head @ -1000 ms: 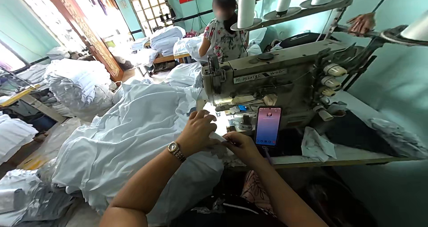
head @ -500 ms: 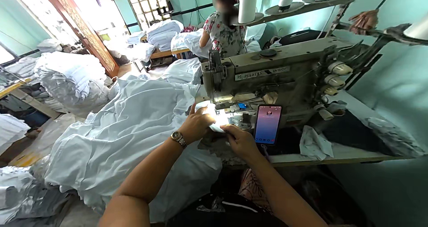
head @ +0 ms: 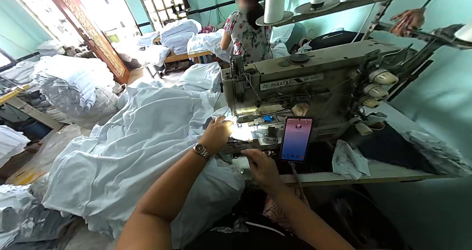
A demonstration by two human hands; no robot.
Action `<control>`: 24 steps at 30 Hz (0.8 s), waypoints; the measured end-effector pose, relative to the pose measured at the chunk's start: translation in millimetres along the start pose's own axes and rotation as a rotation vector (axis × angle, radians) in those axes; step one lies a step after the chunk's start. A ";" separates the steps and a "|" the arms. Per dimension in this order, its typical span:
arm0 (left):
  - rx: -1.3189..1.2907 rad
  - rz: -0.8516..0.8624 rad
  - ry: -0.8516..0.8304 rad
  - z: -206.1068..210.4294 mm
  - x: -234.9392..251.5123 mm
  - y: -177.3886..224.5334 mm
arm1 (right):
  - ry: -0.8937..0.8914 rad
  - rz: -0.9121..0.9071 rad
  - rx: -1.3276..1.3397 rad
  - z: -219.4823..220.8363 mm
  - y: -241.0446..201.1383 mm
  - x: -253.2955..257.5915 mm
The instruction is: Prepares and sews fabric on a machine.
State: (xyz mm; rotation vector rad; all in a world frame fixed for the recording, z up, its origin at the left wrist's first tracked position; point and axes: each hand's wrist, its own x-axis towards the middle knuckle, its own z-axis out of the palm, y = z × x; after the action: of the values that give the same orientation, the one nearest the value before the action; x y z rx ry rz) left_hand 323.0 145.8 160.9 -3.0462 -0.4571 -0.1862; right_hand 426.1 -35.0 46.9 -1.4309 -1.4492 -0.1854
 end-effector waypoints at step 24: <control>-0.248 -0.249 0.291 6.5 57.7 -107.6 | -0.291 0.122 -0.100 29.3 7.6 -19.2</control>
State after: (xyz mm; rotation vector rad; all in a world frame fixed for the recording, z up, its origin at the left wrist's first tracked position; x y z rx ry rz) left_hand 346.7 265.6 165.7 -3.1066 -0.8439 -0.7381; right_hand 411.6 -24.2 15.9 -1.6758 -1.5968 0.0298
